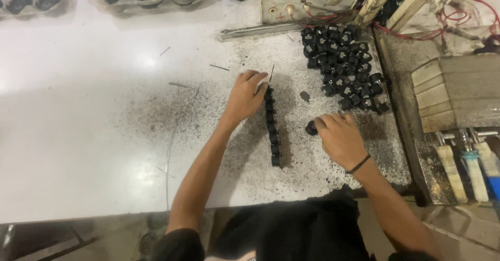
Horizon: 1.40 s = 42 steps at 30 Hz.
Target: The person gathers small black plastic components from the workbench and arranges them into a tight grid. They then take a blue-handled heated tool and press it against pins on each component in the grid, working through the rows one by one.
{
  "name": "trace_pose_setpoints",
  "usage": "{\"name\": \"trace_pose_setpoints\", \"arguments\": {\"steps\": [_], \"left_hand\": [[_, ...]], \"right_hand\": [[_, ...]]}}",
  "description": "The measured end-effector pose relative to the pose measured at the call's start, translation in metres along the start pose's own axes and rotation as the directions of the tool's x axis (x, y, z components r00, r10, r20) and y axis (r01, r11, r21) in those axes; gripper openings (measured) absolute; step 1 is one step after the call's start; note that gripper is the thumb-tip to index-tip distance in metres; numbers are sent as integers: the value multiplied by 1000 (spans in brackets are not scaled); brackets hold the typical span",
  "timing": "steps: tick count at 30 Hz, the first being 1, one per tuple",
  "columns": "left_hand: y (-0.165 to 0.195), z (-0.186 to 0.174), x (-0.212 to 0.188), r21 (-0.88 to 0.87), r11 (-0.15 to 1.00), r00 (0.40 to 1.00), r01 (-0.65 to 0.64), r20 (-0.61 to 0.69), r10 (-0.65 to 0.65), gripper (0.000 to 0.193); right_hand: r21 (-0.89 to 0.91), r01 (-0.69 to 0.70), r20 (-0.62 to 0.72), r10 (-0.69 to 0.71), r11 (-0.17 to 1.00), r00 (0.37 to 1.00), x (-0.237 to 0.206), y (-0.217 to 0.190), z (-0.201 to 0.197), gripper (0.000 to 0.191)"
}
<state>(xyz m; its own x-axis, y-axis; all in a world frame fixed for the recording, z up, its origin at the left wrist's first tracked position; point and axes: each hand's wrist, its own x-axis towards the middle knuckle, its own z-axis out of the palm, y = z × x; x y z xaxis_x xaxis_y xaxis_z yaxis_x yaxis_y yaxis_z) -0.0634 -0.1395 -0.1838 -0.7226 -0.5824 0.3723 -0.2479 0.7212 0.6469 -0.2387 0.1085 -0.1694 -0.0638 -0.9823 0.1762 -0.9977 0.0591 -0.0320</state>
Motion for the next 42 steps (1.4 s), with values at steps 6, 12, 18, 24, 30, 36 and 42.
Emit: {"name": "trace_pose_setpoints", "arguments": {"steps": [6,12,18,24,30,36,42], "left_hand": [[-33,24,12,-68,996,994,-58,84,63,25],[-38,25,4,-175,981,996,-78,25,84,30],[-38,21,15,-266,963,996,29,-69,-49,32],[-37,23,22,-123,989,996,-82,-38,78,30],[-33,26,16,-104,994,999,-38,-42,34,29],[-31,25,16,-98,994,996,-47,-76,39,29],[-34,28,14,-90,995,997,-41,-66,36,30]], "right_hand": [[164,-199,160,173,966,972,12,-2,1,23],[279,-128,-67,152,952,986,92,-3,-1,29],[248,24,-389,77,968,918,155,-28,16,25],[62,-93,-193,103,994,976,160,9,33,26],[-326,-156,-194,95,932,976,136,54,30,20],[324,-18,-160,73,946,984,121,27,34,26],[385,-6,-318,138,923,938,131,-2,50,24]]}}
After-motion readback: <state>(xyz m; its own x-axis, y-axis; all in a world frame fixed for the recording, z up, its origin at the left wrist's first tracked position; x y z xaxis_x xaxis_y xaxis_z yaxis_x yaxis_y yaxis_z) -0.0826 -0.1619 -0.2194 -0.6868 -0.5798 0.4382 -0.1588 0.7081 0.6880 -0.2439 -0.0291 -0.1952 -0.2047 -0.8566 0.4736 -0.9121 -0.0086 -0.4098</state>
